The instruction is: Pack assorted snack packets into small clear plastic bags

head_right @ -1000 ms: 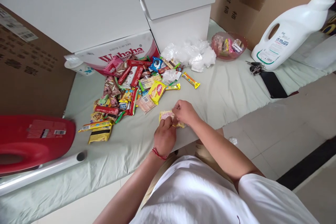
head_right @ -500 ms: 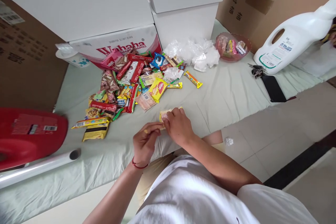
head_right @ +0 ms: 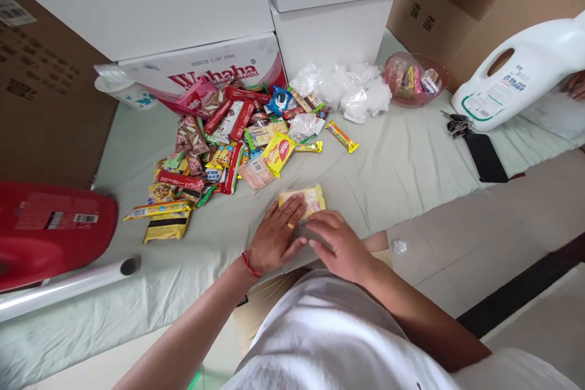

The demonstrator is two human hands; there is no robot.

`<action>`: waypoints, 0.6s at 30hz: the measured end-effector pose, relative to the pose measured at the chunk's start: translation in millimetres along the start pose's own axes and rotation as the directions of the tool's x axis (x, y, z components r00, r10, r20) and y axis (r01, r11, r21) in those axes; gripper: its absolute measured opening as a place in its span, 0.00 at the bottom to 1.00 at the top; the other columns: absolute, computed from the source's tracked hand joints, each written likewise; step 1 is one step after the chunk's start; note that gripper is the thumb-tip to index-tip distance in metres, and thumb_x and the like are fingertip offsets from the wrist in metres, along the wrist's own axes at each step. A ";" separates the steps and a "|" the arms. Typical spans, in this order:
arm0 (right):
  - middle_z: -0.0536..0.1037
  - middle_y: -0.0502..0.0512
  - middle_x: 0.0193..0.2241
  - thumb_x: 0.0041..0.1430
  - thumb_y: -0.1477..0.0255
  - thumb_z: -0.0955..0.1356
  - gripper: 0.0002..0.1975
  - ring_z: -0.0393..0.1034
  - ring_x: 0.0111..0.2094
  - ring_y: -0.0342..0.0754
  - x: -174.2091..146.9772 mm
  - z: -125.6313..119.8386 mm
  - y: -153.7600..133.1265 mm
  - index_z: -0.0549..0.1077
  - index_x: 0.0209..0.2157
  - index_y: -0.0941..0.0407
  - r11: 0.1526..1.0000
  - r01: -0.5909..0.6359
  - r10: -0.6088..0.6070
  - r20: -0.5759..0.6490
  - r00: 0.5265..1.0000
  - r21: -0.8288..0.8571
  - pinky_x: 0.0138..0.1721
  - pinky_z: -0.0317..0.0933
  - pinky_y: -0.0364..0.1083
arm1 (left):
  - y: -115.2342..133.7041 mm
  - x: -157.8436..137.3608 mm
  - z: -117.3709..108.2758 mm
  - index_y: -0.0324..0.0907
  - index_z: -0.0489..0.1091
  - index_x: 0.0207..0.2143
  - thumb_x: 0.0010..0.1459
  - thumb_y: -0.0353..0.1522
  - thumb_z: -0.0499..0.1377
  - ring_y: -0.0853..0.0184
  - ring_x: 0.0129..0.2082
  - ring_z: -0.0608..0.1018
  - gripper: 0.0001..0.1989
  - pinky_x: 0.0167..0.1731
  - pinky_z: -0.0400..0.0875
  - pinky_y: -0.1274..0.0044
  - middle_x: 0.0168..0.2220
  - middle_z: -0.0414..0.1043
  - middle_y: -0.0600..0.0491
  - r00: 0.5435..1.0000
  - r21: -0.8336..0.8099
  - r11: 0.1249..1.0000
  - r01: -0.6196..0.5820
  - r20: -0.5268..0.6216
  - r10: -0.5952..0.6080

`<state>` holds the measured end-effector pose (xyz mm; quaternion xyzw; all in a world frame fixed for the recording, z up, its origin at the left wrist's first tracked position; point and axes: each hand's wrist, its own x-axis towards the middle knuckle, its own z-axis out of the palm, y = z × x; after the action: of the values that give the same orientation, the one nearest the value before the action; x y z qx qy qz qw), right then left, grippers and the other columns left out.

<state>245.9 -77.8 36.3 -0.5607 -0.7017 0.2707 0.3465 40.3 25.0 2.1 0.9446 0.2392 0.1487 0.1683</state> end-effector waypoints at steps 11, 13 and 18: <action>0.80 0.55 0.40 0.70 0.61 0.66 0.11 0.75 0.43 0.51 -10.7 -32.4 37.1 0.79 0.39 0.50 0.888 -0.305 0.372 -0.148 0.916 0.344 0.45 0.69 0.49 | 7.9 27.6 5.7 0.38 0.64 0.66 0.68 0.32 0.54 0.49 0.71 0.63 0.24 0.70 0.52 0.50 0.69 0.63 0.38 0.978 0.223 0.952 0.208 -0.047 -0.203; 0.80 0.55 0.40 0.69 0.60 0.67 0.12 0.75 0.43 0.51 -6.9 -33.5 39.6 0.79 0.38 0.50 0.871 -0.303 0.377 -0.128 0.917 0.387 0.45 0.69 0.49 | 4.4 35.7 0.8 0.37 0.67 0.63 0.67 0.27 0.53 0.50 0.69 0.66 0.23 0.69 0.56 0.53 0.67 0.66 0.37 0.965 0.170 0.950 0.260 -0.063 -0.253; 0.81 0.55 0.44 0.66 0.54 0.68 0.15 0.75 0.46 0.53 5.1 -35.9 49.7 0.79 0.42 0.50 0.761 -0.354 0.483 -0.108 0.869 0.544 0.51 0.69 0.52 | 14.3 55.7 -25.7 0.38 0.67 0.59 0.66 0.36 0.56 0.53 0.56 0.78 0.21 0.55 0.74 0.61 0.57 0.75 0.39 0.829 -0.427 0.777 0.463 -0.101 -0.549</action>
<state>303.4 -62.0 21.1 -0.6213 -0.4132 0.4459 0.4944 83.6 47.5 41.9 0.7702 0.4687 0.2449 0.3565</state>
